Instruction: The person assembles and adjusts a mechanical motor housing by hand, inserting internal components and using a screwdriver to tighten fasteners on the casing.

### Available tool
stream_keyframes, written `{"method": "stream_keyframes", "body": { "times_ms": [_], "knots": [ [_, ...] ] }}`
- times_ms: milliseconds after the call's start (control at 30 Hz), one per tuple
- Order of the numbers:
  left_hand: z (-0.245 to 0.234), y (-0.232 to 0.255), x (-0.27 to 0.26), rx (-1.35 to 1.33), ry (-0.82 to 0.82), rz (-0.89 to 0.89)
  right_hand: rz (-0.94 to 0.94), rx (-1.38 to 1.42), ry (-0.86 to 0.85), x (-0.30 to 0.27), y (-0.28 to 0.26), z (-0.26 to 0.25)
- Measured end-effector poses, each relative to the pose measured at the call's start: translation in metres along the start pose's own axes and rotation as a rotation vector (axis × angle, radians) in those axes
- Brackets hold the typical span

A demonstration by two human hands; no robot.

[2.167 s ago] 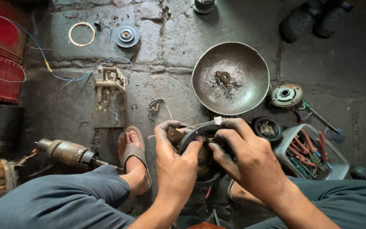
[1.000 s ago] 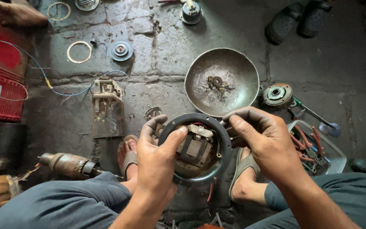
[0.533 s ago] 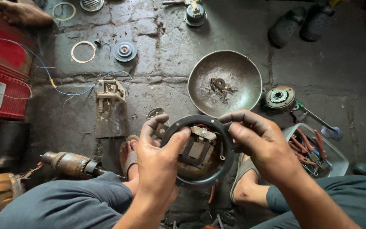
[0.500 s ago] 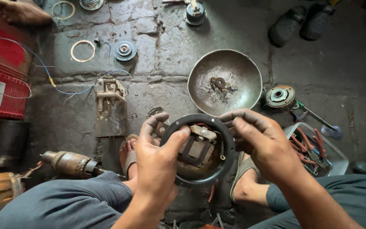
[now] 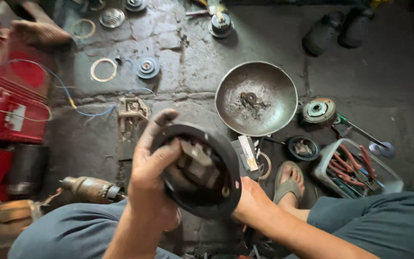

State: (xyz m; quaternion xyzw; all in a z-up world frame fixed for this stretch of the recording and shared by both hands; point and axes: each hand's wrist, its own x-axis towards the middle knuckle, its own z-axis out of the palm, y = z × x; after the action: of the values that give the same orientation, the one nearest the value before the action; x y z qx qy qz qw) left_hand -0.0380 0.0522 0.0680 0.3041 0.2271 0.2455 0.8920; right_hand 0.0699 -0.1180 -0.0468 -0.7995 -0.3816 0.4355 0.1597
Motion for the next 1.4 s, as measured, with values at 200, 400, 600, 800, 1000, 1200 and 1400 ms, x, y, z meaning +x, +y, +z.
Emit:
{"method": "stream_keyframes", "body": {
  "times_ms": [200, 400, 600, 800, 1000, 1200, 1400],
  "knots": [
    [-0.009, -0.010, -0.006, -0.232, -0.463, -0.001, -0.233, 0.168, 0.148, 0.014, -0.002, 0.005],
    [-0.005, -0.013, -0.015, -0.427, -0.436, -0.023, -0.045, 0.275, 0.267, 0.035, 0.008, -0.025],
    [-0.017, -0.015, -0.014, -0.629, -0.575, -0.119, 0.048, 0.975, 0.345, -0.030, 0.023, -0.096],
    [-0.025, -0.024, 0.002, -0.772, -0.782, -0.272, -0.430, 0.647, 0.340, -0.092, 0.026, -0.122],
    [-0.019, -0.040, 0.003, -0.834, -0.712, -0.281, -0.424, 0.160, 0.682, -0.103, 0.027, -0.111],
    [-0.007, -0.039, -0.005, -0.756, -0.627, -0.335, -0.397, 0.121, 0.925, -0.101, 0.013, -0.110],
    [-0.001, -0.035, -0.008, -0.650, -0.479, -0.365, -0.377, -0.092, 1.021, -0.103, 0.003, -0.118]
  ]
}}
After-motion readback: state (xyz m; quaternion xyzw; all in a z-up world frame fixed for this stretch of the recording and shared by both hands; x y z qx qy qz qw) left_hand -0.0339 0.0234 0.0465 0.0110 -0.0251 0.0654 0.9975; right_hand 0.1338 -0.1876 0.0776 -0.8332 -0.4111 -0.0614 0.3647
